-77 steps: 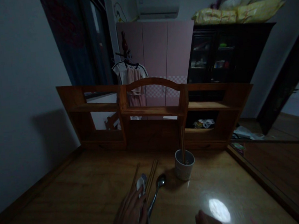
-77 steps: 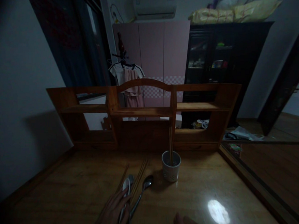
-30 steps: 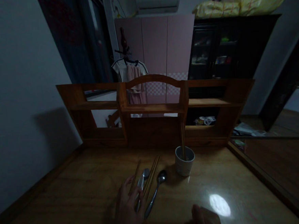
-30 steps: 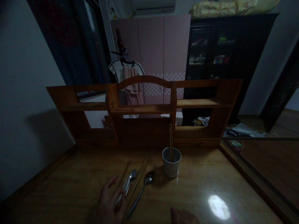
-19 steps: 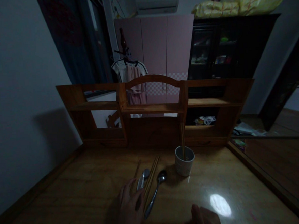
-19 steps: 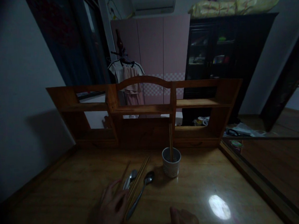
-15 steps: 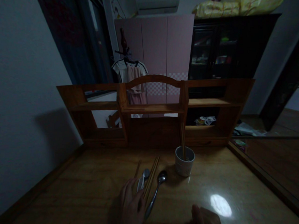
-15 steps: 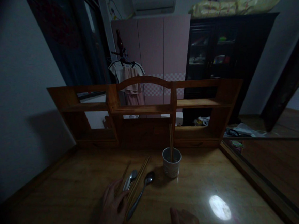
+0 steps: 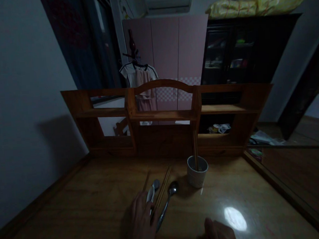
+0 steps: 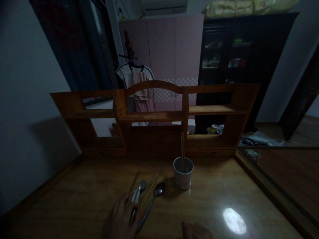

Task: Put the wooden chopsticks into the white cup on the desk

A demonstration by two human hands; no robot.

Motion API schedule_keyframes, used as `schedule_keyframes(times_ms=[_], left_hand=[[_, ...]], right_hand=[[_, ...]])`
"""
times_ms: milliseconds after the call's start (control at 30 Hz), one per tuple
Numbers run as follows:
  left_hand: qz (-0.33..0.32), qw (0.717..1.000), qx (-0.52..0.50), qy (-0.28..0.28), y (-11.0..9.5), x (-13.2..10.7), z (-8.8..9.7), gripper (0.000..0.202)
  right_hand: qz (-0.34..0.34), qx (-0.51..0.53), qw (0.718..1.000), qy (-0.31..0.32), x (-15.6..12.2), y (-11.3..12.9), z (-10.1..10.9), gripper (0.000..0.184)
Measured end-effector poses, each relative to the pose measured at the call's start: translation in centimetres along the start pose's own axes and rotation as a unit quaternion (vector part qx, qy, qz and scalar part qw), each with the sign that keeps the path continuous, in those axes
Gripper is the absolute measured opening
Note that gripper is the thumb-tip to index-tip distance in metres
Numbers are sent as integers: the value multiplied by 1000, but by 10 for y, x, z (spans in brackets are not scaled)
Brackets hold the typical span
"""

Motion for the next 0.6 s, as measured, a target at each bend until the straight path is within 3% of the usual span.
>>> schedule_keyframes(times_ms=[200,400,600], left_hand=[[9,998,-52,21,-2,-4,-11,15],[24,997,-64,35,-7,-7,-15,35],[43,997,-35,53,-10,-5,-10,12]], right_hand=[[19,-12,999,-32,7,-1,1,75],[23,-30,997,-68,10,3,4,84],[17,-13,999,-46,3,-2,3,70]])
Point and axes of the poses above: each hand's wrist, its own x-axis towards the middle knuckle, its own z-axis out of the back of the hand, y = z × x, the point moved 2 cm from there along x, towards the middle knuckle, and after that the axes turned 10 degrees about y, right-handed, at the moved point
